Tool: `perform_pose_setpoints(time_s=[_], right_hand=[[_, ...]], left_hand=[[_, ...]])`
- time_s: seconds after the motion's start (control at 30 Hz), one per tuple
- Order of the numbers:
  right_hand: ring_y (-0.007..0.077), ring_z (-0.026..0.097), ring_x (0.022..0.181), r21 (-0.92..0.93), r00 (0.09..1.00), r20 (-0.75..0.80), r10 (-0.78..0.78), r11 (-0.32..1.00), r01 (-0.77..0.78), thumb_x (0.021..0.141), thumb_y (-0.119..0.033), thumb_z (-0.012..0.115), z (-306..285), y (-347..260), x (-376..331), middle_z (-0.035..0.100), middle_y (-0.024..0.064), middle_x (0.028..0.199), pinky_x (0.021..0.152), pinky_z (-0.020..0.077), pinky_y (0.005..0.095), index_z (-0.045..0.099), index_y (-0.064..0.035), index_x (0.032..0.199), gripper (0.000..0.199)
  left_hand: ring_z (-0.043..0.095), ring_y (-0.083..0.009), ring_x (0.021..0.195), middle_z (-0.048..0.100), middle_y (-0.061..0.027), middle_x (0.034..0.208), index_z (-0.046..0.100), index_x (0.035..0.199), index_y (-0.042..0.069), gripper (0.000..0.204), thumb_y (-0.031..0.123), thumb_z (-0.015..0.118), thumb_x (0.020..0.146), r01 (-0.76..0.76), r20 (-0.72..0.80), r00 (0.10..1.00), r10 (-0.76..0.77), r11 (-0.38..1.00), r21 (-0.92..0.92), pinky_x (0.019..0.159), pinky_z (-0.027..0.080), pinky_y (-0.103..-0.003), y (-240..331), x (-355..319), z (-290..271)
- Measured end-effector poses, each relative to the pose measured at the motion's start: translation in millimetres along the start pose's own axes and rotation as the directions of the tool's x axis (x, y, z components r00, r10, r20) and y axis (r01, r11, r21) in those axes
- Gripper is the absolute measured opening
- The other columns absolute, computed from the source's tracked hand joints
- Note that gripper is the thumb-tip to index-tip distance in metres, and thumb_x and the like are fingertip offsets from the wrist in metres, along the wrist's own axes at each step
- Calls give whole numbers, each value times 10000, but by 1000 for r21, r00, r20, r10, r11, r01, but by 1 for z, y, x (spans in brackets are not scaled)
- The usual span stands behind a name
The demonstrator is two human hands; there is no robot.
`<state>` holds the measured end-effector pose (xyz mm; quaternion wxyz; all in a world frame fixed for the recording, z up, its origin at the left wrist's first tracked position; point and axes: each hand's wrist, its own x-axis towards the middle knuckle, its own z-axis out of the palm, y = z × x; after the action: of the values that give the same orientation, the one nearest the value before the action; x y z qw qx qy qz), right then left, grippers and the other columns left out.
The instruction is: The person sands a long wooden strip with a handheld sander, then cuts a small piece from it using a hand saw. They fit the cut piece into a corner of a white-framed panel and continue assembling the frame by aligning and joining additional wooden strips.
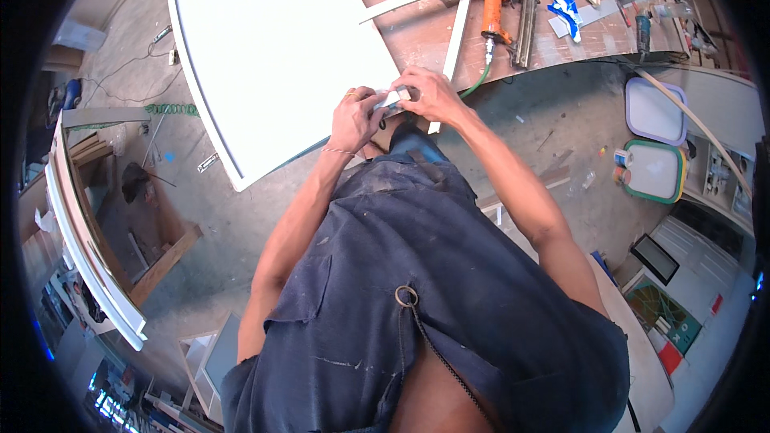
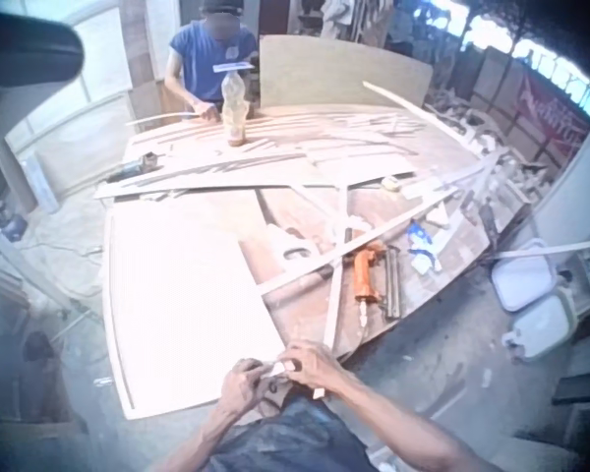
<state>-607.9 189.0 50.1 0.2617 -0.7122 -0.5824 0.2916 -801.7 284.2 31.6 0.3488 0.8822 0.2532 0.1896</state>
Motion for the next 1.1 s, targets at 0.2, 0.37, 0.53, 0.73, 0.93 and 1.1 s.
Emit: perform_pose_setpoints(time_s=[0.2, 0.37, 0.53, 0.73, 0.93, 1.1], right_hand=[[248, 630, 997, -52, 1000, -20, -6, 999, 5, 778, -178, 778, -2, -4, -6, 638, 39, 1035, 886, 506, 400, 729, -187, 1176, 401], [229, 610, 1012, -21, 998, -59, -8, 1000, 7, 823, -234, 761, 3, 11, -8, 632, 11, 1042, 955, 423, 430, 773, -158, 1054, 244], [215, 613, 978, -71, 992, -103, -67, 996, 60, 831, -239, 765, 6, 3, -11, 621, 21, 935, 943, 414, 416, 777, -138, 1022, 216], [223, 588, 1087, 219, 994, -18, 105, 971, -99, 807, -271, 778, 13, 15, -7, 632, 8, 1028, 974, 343, 432, 792, -183, 965, 181], [217, 588, 1081, 26, 998, 16, 64, 998, -65, 789, -267, 787, 8, 9, -4, 616, -1, 1035, 987, 320, 443, 786, -178, 967, 198], [192, 568, 1107, 22, 999, -34, 13, 1000, -12, 792, -263, 780, 12, 12, -12, 598, -1, 1047, 1000, 298, 457, 788, -198, 993, 212]], left_hand=[[614, -283, 941, 690, -64, 958, 780, 1019, 103, 258, 192, 763, 777, 78, 29, 996, -80, 996, 52, 813, 514, -394, 3, 0, 1], [567, -248, 1032, 673, -14, 996, 778, 1049, 154, 302, 262, 787, 767, 22, -66, 998, -14, 993, 118, 853, 437, -392, 0, -1, 5], [564, -222, 1045, 663, 20, 1026, 757, 1096, 216, 320, 294, 776, 786, -36, -69, 996, 56, 966, 256, 846, 423, -395, -3, -12, 12], [596, -216, 949, 669, 21, 993, 754, 1094, 200, 357, 292, 804, 753, -67, -116, 989, 97, 968, 242, 783, 452, -369, 1, -13, 11], [603, -225, 938, 664, -12, 1000, 742, 1109, 158, 316, 224, 772, 802, -138, -72, 984, 162, 955, 261, 774, 476, -357, -2, -19, 19], [590, -249, 969, 652, -49, 1060, 726, 1123, 139, 351, 269, 772, 801, -92, -15, 995, 94, 989, 114, 859, 480, -378, -7, -15, 11]])
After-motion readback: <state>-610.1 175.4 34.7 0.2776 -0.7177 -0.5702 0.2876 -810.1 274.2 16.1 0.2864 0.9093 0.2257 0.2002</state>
